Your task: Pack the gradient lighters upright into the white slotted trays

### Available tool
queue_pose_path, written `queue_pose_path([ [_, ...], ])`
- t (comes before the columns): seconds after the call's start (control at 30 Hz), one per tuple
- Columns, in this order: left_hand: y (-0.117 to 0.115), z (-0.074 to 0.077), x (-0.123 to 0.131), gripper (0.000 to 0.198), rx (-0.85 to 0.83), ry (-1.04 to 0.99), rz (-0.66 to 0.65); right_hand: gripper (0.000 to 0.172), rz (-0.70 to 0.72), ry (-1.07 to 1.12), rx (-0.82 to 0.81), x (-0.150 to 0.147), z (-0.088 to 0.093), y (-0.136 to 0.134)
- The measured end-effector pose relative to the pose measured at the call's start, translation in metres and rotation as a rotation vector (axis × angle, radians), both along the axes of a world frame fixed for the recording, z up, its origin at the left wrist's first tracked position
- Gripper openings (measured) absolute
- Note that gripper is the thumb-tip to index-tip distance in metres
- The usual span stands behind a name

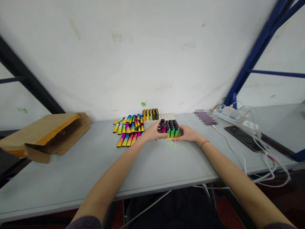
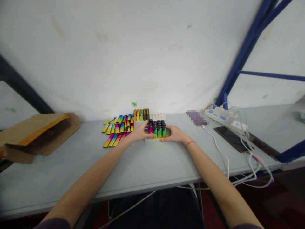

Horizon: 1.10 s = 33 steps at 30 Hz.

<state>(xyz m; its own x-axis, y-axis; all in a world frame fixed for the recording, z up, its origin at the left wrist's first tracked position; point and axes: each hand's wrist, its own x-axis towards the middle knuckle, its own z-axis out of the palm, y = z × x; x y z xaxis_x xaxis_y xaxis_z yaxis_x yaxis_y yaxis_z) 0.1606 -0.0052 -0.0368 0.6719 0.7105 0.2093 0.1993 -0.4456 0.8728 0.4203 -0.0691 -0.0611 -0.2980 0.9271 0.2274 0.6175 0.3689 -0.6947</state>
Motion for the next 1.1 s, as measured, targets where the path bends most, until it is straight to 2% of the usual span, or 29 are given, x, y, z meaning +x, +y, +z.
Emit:
queue_pose_path([
  [0.13,0.001,-0.005,-0.006,0.081,-0.023,-0.026,-0.012,0.071,0.013,-0.003,-0.001,0.000,-0.001,0.000],
  [0.23,0.004,-0.010,-0.009,0.073,0.006,-0.010,-0.014,0.071,-0.003,-0.014,0.006,0.001,-0.002,0.001],
  [0.47,0.002,-0.012,-0.002,0.050,0.279,0.087,0.025,0.069,0.019,-0.020,0.014,0.000,0.001,0.000],
  [0.73,-0.001,-0.005,-0.001,0.036,0.285,0.045,0.171,0.071,0.018,-0.005,-0.005,-0.002,0.001,0.000],
  [0.97,-0.006,-0.004,-0.004,0.027,0.263,0.131,0.175,0.070,0.013,0.004,-0.008,-0.003,0.004,-0.002],
  [1.1,-0.013,-0.005,0.001,0.017,0.266,0.135,0.256,0.068,0.015,0.014,-0.016,-0.003,0.004,-0.003],
])
